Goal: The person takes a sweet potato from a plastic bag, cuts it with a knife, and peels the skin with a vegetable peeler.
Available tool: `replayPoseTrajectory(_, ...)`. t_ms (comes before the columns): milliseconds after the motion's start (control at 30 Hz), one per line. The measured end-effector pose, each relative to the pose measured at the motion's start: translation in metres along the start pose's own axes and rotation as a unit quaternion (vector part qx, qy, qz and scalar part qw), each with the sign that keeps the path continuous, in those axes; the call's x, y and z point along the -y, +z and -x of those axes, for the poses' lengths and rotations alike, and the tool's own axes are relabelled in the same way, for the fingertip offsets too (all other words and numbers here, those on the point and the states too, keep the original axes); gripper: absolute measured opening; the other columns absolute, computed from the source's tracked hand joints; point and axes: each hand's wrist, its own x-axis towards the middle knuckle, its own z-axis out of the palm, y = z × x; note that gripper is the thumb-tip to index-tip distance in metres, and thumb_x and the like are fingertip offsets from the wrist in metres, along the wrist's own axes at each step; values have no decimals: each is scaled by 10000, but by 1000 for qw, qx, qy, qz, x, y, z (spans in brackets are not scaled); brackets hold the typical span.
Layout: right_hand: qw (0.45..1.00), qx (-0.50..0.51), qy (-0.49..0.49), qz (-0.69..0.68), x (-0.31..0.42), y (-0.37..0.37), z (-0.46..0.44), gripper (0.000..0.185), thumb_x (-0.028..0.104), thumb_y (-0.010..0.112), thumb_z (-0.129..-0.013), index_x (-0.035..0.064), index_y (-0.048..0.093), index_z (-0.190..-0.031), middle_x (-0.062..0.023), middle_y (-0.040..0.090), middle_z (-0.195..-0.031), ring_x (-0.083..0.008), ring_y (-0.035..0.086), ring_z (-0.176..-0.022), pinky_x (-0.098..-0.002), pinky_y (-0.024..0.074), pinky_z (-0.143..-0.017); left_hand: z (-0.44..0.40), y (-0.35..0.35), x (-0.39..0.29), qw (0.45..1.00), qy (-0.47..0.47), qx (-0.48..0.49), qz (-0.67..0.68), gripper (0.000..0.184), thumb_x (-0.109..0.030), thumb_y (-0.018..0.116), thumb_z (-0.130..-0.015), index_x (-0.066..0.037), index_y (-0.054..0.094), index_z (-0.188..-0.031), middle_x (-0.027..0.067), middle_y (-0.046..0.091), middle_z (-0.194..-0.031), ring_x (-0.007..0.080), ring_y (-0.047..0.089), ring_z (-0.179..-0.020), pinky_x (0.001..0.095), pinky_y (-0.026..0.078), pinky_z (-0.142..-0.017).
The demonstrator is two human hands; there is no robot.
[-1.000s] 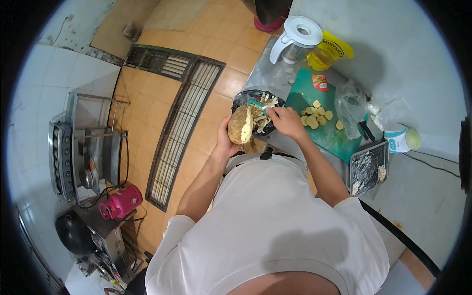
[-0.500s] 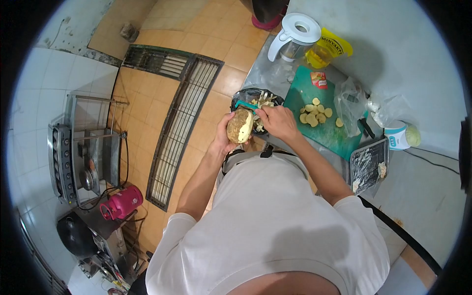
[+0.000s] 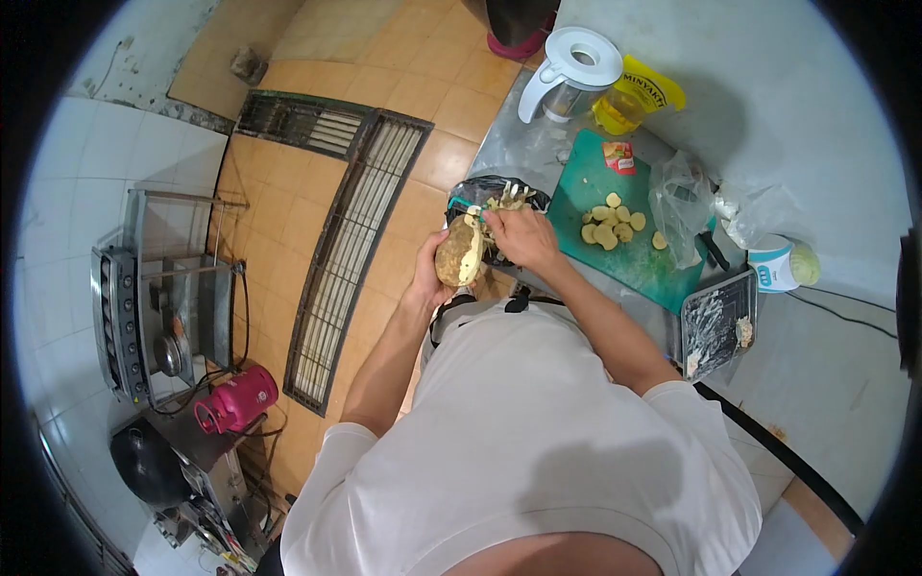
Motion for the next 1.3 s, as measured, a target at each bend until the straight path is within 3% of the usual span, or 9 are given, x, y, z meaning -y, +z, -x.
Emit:
replayPoseTrajectory(67, 999, 11, 27, 26, -8, 5, -6, 505, 472, 455, -973, 64, 730, -859, -264, 671, -832, -446, 661, -824, -521, 526, -761, 6, 8, 1, 999, -10, -43, -9, 523, -462, 459, -918, -28, 560, -1194, 141, 673, -926, 262, 687, -720, 423, 600, -542)
replayPoseTrajectory(167, 998, 21, 35, 55, -15, 7, -5, 530, 481, 454, -968, 49, 733, -840, -263, 680, -851, -440, 669, -838, -518, 530, -777, 2, -3, 6, 998, 5, 27, -48, 505, -348, 508, -928, -46, 498, -1334, 111, 646, -1160, 204, 673, -976, 347, 578, -806)
replayPoseTrajectory(300, 996, 17, 33, 79, -12, -10, -2, 480, 462, 480, -955, 48, 716, -897, -248, 684, -874, -433, 669, -838, -532, 525, -757, -1, -5, 7, 996, 32, 70, -54, 527, -318, 514, -927, -46, 455, -1375, 98, 631, -1194, 196, 665, -999, 366, 566, -838)
replayPoseTrajectory(400, 999, -10, 9, 48, -9, -20, 5, 441, 446, 484, -954, 62, 698, -924, -242, 679, -870, -436, 661, -844, -541, 518, -748, -1, -9, 12, 997, 48, 32, -41, 529, -344, 508, -925, -41, 472, -1357, 110, 636, -1189, 207, 668, -993, 368, 567, -827)
replayPoseTrajectory(533, 997, -70, 1, 41, -18, -16, 14, 408, 435, 504, -951, 72, 686, -909, -224, 679, -861, -428, 656, -854, -549, 508, -745, -2, -13, 14, 998, 52, 2, -34, 564, -464, 456, -911, -40, 525, -1276, 142, 662, -1066, 273, 681, -871, 446, 589, -675)
replayPoseTrajectory(633, 999, 2, 45, 13, -23, -21, 17, 396, 430, 531, -942, 65, 680, -902, -218, 682, -882, -413, 658, -863, -537, 510, -738, -6, -17, 13, 998, 62, 7, -18, 583, -490, 429, -915, -37, 536, -1267, 149, 668, -1051, 285, 684, -821, 464, 588, -647)
replayPoseTrajectory(833, 990, -33, -52, -124, -25, -18, 25, 368, 395, 531, -953, 59, 657, -871, -219, 647, -727, -434, 634, -725, -525, 491, -645, -3, 2, 10, 997, 49, 58, 33, 611, -546, 411, -905, -40, 572, -1207, 162, 677, -970, 300, 683, -754, 429, 572, -559)
replayPoseTrajectory(933, 984, -53, -136, -104, -7, -35, 35, 343, 370, 534, -958, 59, 639, -857, -206, 622, -663, -439, 615, -659, -524, 472, -591, -7, 2, 12, 997, 52, 56, 29, 625, -565, 410, -899, -35, 579, -1182, 168, 674, -943, 308, 681, -725, 425, 561, -529)
replayPoseTrajectory(1300, 990, -70, -119, -14, 17, -41, 36, 341, 355, 538, -957, 42, 607, -841, -219, 631, -676, -434, 630, -654, -525, 492, -590, 1, 7, -9, 992, 53, 112, -30, 594, -518, 468, -891, -15, 564, -1191, 164, 672, -947, 331, 679, -724, 435, 583, -584)
